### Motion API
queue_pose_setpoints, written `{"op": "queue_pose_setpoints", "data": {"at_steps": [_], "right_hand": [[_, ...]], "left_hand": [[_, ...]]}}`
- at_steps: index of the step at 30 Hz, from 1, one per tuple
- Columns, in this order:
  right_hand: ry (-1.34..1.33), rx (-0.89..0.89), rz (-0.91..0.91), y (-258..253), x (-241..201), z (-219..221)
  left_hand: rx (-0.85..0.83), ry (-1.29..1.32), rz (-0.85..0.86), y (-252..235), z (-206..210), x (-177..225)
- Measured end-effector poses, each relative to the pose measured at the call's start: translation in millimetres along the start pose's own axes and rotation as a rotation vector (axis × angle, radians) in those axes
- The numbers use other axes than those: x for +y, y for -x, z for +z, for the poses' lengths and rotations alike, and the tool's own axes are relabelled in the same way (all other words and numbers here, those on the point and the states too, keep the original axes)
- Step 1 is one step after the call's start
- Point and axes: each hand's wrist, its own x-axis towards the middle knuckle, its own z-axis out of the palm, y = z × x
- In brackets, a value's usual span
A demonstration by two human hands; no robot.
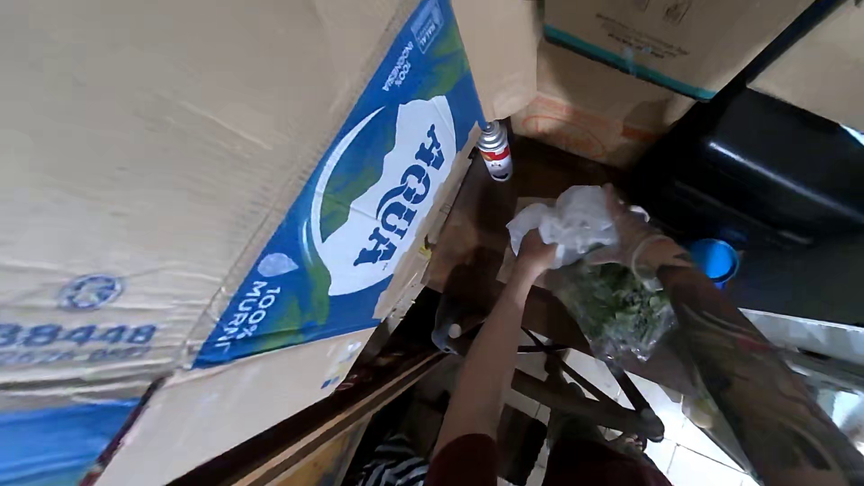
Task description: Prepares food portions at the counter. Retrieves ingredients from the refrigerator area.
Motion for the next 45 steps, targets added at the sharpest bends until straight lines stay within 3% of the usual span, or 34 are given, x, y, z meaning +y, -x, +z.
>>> {"op": "queue_pose_setpoints", "data": {"at_steps": [2,4,6,9,11,13,15,18,21,23,24,27,30,34,40,45], "right_hand": [[-0.089,-0.054,-0.021,-5,-13,24],[-0.162,-0.094,-0.042,-3,-32,41],[-0.064,-0.2,-0.098,-5,-45,52],[-0.226,-0.111,-0.066,-5,-47,63],[-0.189,-0.149,-0.047,-5,-54,60],[-0.068,-0.15,-0.184,4,-66,62],[-0.269,-0.044,-0.165,16,-79,65],[-0.296,0.063,-0.153,6,-82,66],[-0.24,-0.074,-0.167,24,-81,44],[-0.241,-0.037,-0.246,57,-74,28],[-0.269,0.003,-0.31,80,-65,22],[-0.434,0.119,-0.45,155,-9,22],[-0.737,0.092,-0.421,242,89,44],[-1.019,0.206,-0.257,355,225,108],[-1.231,0.395,0.181,491,355,206],[-1.324,0.365,0.291,544,408,249]], "left_hand": [[0.02,0.46,-0.087,0,1,-13],[-0.083,0.654,-0.06,4,-9,-10],[-0.17,0.536,0.127,14,-30,-4],[-0.102,0.028,0.393,32,-69,2],[-0.117,-0.227,0.307,33,-71,-3],[-0.196,-0.367,0.153,29,-55,-7],[-0.25,-0.513,-0.066,25,-43,9],[-0.085,-0.545,-0.075,19,-28,14],[-0.113,-0.54,-0.29,44,-26,77],[0.22,-0.302,0.048,51,-17,40],[0.294,-0.22,0.158,38,-20,26],[0.484,0.066,0.221,-25,-23,-7],[0.485,0.449,0.135,-16,-23,5],[0.329,0.872,0.331,13,-45,9],[0.432,0.969,0.429,107,-40,52],[0.57,1.001,0.504,163,-24,65]]}}
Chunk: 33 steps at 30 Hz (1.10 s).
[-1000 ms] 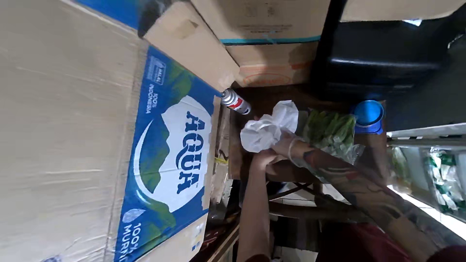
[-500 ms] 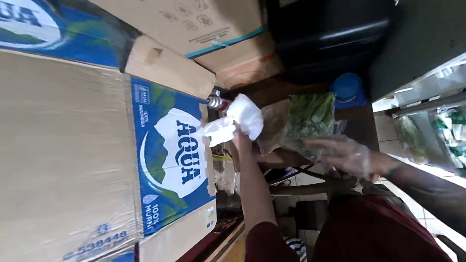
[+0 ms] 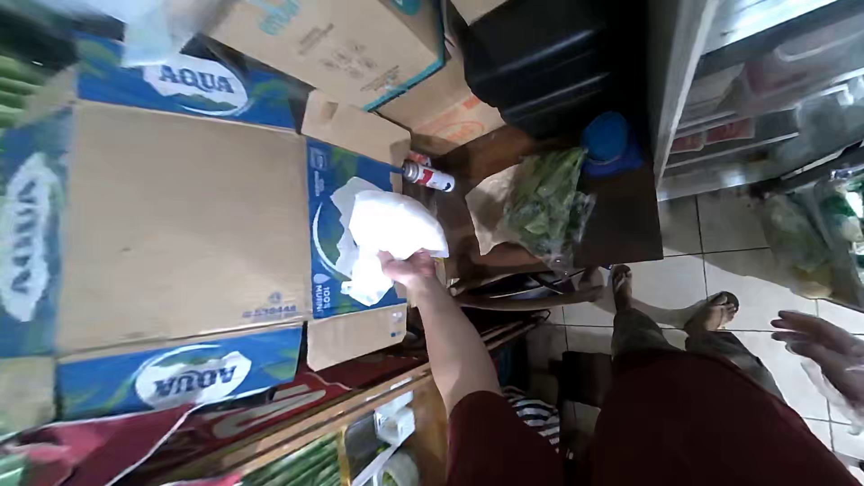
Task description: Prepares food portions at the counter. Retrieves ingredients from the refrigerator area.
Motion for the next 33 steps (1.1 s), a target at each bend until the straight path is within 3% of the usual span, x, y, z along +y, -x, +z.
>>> {"op": "queue_pose_setpoints", "data": {"at_steps": [3,7,10,13,15,19,22,28,33], "right_hand": [[0.024,-0.011,0.012,4,23,-19],[-0.004,0.027,0.038,15,41,-37],[-0.034,0.106,0.045,35,52,-51],[-0.11,0.202,0.101,56,67,-64],[-0.165,0.235,0.102,62,83,-74],[-0.261,0.199,0.093,61,103,-92],[-0.294,0.179,0.084,49,110,-96],[-0.297,0.105,-0.082,17,113,-88],[-0.451,0.124,-0.151,7,114,-80]], "left_hand": [[-0.042,-0.035,0.013,6,-5,-1],[-0.065,-0.294,-0.062,-7,-36,-31],[-0.066,-0.423,-0.067,2,-22,-51],[-0.063,-0.317,0.062,36,-7,-43],[-0.143,-0.161,0.055,77,14,-24],[-0.161,-0.009,-0.129,178,65,4],[-0.196,0.007,-0.268,276,116,0],[-0.276,-0.075,-0.403,424,220,-91],[-0.645,0.07,-0.544,467,319,-165]]}}
